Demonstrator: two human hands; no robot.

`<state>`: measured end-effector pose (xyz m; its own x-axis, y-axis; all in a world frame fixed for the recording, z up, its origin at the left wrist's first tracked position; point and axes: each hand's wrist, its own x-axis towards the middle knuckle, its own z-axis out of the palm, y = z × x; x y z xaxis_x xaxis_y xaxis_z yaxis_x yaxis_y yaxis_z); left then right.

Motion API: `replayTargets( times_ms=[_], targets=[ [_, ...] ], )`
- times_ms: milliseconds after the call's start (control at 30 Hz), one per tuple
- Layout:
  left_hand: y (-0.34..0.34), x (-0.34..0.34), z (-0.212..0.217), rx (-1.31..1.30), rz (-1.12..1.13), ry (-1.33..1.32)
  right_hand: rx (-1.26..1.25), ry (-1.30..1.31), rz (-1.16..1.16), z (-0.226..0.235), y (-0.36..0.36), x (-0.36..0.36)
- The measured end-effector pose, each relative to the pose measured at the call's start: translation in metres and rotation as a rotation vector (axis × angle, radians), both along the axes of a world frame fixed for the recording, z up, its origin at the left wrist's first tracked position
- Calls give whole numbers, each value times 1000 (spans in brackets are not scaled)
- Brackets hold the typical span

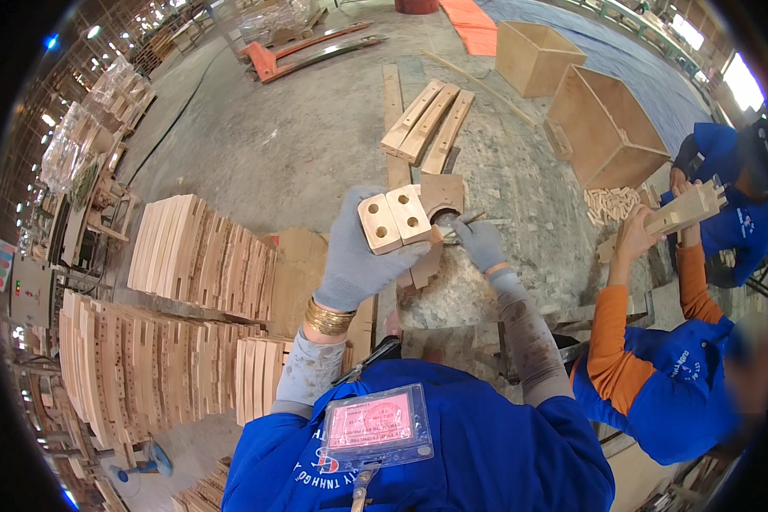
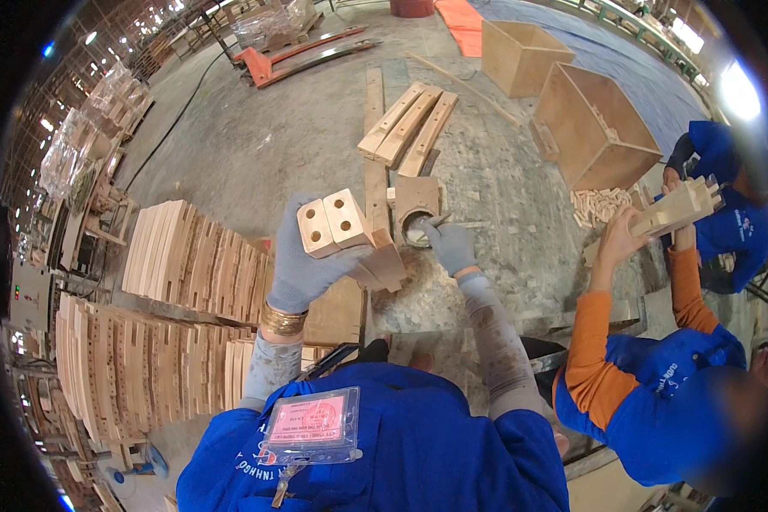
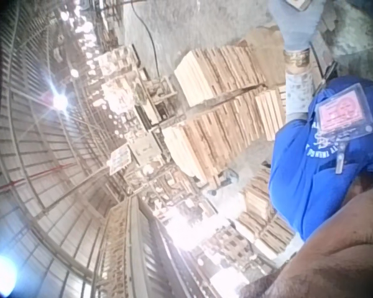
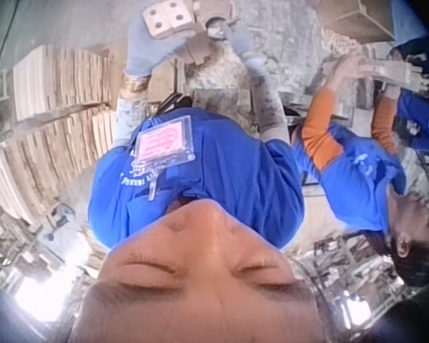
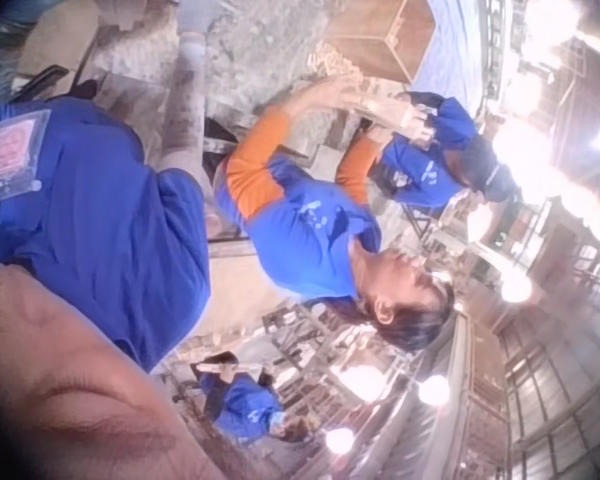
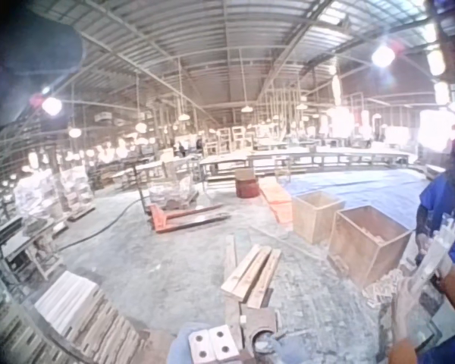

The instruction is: The person applies glue to the holes of small wooden blocks using a stick and then inserts wooden dowels to join them with longer wooden pieces. The person repeats this process for multiple components, stacking the finished assemblies on the table.

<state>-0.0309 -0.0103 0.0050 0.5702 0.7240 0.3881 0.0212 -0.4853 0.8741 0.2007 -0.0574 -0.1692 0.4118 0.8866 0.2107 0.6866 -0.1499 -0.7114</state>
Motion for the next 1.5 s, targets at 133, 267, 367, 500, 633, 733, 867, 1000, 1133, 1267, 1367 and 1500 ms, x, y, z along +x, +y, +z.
replayTargets(
  times_ms=[133, 267, 367, 500, 633, 733, 867, 1000, 1133, 1267, 1367, 1500],
  targets=[
    [-3, 0, 1, -13, 33, -18, 80, 113, -42, 1, -3, -4],
    [-5, -1, 1, -76, 42, -85, 1, 129, -82, 12, -12, -10],
    [-2, 0, 3, -16, 22, -47, 185, 932, -240, 4, -16, -5],
    [1, -3, 2, 5, 22, -59, 322, 1142, -362, 59, -21, 8],
    [0, 1, 0, -39, -27, -84, 563, 1017, -116, 165, -25, 17],
    [-4, 8, 9, -95, -81, -91, 653, 736, -22, 242, -31, -10],
    [-8, 9, 20, -9, -23, -22, 514, 462, 158, 308, -34, -56],
    [-11, 8, 24, 53, 13, 9, 352, 194, 269, 321, -25, -75],
    [-9, 7, 18, 41, 9, 59, 391, 90, 377, 321, -17, -88],
    [-7, 9, 16, -43, -63, -67, 373, -136, 450, 315, -7, -89],
    [-7, 8, 17, -31, -58, -65, 369, -304, 511, 313, 0, -87],
    [-7, 9, 16, -33, -24, -30, 335, -279, 516, 319, -1, -89]
  ],
)
